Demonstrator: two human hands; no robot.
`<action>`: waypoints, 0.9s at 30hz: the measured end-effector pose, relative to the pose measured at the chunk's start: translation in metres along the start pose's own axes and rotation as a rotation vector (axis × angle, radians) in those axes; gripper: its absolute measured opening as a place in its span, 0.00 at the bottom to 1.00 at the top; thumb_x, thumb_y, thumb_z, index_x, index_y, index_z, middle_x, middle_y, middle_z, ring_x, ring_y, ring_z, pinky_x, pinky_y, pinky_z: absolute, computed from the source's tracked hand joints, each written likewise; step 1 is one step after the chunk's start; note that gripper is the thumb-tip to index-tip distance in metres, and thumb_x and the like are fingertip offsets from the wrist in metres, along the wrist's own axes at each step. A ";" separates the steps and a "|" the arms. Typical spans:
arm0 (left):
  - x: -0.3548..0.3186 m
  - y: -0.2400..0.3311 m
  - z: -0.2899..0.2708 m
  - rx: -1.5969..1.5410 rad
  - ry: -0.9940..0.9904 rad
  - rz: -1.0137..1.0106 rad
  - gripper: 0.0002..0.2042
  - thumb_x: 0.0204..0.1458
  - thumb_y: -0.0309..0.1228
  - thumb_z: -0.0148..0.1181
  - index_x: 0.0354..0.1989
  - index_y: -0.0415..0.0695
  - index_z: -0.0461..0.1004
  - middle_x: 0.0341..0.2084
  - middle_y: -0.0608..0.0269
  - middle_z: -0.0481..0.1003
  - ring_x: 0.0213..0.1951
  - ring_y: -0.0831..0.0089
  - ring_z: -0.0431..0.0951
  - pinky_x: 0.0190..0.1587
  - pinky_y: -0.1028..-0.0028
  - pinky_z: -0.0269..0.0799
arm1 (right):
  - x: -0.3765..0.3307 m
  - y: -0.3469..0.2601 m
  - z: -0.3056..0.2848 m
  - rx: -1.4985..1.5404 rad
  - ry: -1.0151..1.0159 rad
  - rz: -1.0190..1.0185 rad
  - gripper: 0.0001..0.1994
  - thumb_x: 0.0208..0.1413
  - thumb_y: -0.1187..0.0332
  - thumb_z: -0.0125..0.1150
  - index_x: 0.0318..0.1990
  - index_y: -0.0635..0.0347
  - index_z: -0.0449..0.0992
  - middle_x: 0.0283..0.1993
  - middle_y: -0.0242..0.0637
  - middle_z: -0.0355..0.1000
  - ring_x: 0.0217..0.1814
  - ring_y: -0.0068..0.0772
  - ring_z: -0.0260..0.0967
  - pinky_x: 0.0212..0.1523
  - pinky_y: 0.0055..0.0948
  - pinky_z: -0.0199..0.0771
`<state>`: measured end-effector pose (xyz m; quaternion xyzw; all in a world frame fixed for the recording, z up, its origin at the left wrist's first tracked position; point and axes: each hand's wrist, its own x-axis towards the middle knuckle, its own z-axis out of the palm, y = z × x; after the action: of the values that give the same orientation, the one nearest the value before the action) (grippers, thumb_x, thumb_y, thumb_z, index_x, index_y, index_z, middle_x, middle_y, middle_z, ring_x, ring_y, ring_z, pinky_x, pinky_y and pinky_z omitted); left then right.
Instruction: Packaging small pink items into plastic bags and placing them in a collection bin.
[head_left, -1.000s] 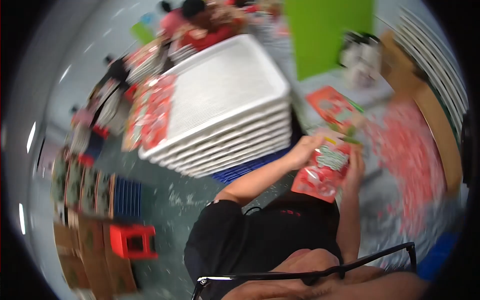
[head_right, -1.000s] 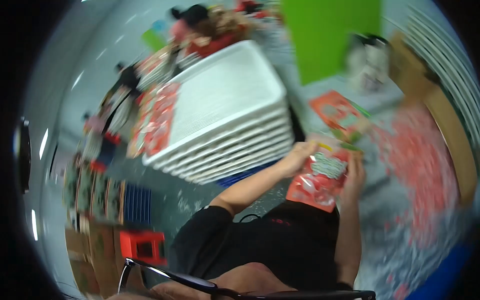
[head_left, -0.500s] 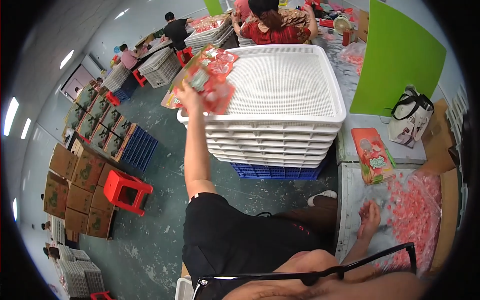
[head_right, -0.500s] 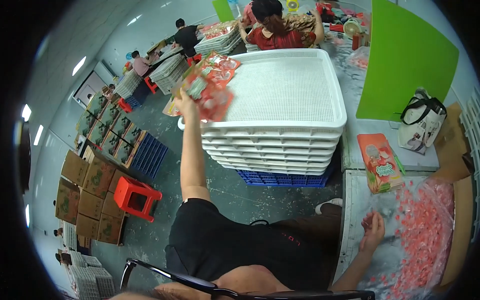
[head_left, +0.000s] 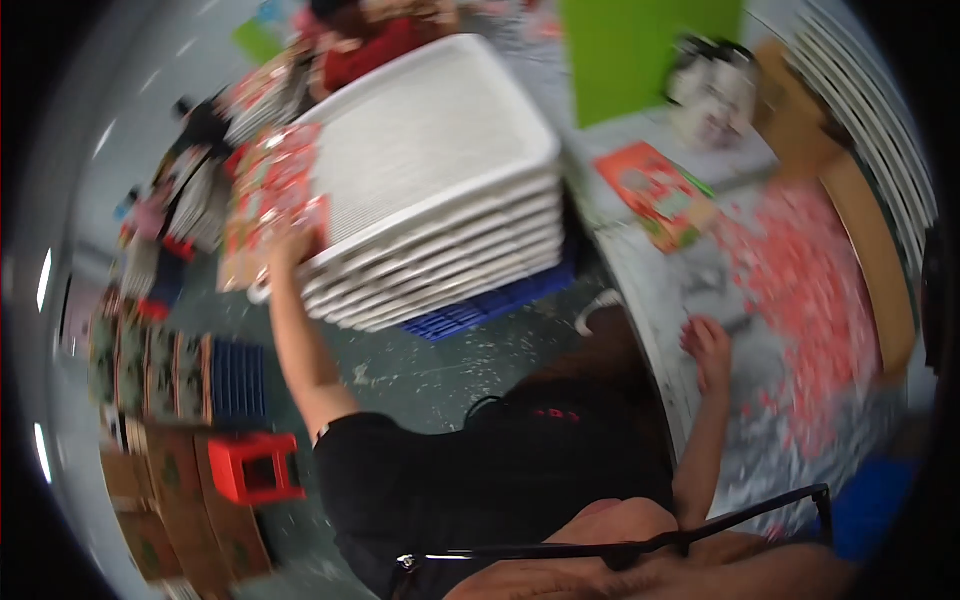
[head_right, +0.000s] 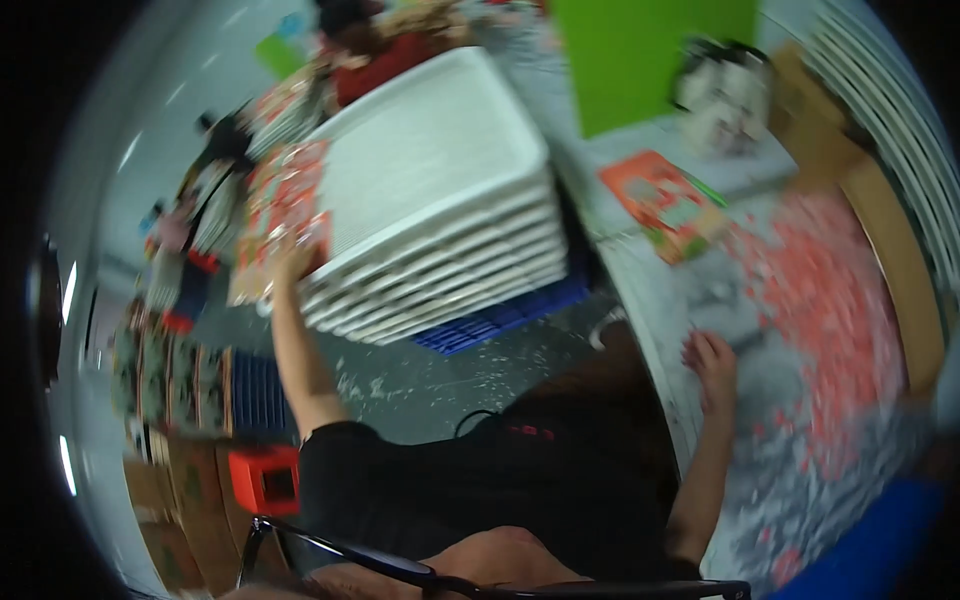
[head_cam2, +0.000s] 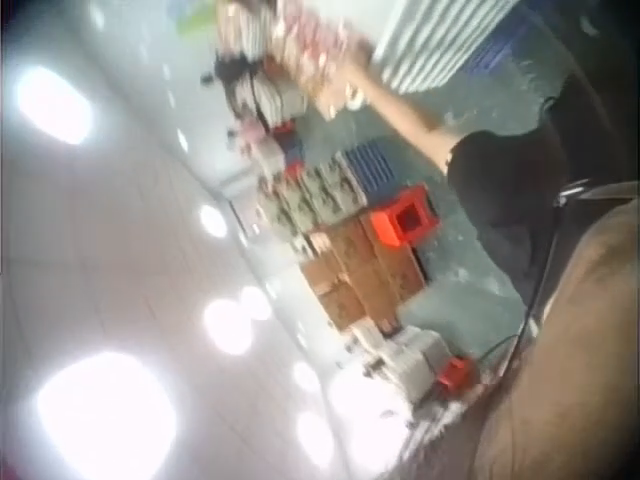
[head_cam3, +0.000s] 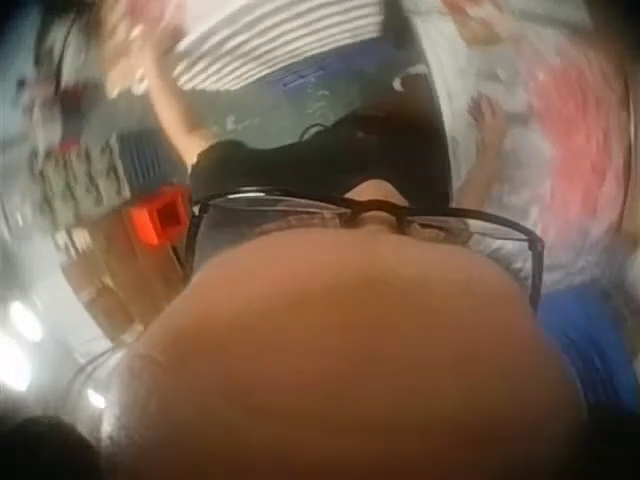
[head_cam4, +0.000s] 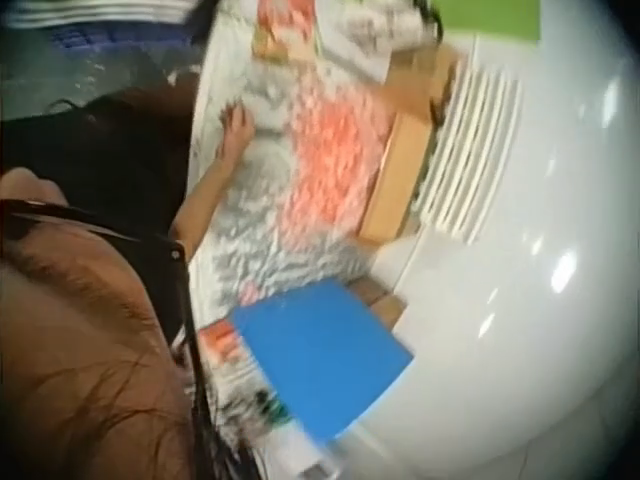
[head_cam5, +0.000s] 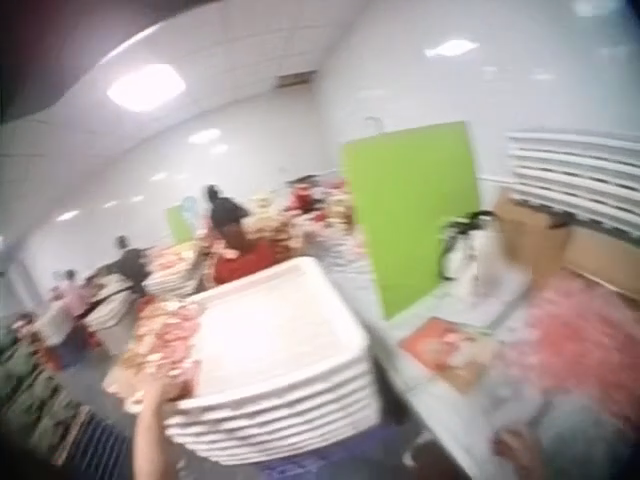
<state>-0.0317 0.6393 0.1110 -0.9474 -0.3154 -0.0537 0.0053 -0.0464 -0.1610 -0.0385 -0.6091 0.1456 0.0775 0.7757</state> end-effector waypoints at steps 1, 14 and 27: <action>0.000 0.029 0.004 0.135 -0.020 -0.083 0.42 0.53 0.61 0.49 0.72 0.48 0.51 0.71 0.42 0.48 0.71 0.43 0.50 0.70 0.52 0.49 | -0.004 -0.002 -0.002 -0.026 0.015 -0.012 0.11 0.63 0.65 0.58 0.46 0.63 0.77 0.36 0.35 0.77 0.34 0.24 0.74 0.38 0.25 0.76; -0.247 0.554 0.043 -0.859 0.092 1.160 0.09 0.51 0.33 0.64 0.36 0.40 0.78 0.32 0.50 0.77 0.35 0.54 0.79 0.40 0.62 0.74 | -0.053 0.014 -0.038 -0.047 0.227 -0.084 0.11 0.64 0.65 0.57 0.46 0.62 0.78 0.37 0.33 0.77 0.37 0.22 0.74 0.40 0.23 0.76; -0.232 0.664 0.178 -0.956 -0.338 1.015 0.09 0.49 0.32 0.65 0.25 0.38 0.79 0.19 0.55 0.78 0.23 0.60 0.79 0.32 0.63 0.77 | -0.127 0.053 -0.096 -0.766 0.933 -0.406 0.09 0.56 0.72 0.63 0.44 0.62 0.78 0.46 0.43 0.75 0.47 0.40 0.74 0.49 0.30 0.72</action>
<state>0.1984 -0.0232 -0.0742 -0.8712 0.2257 -0.0295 -0.4349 -0.1945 -0.2341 -0.0675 -0.8286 0.3119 -0.2978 0.3569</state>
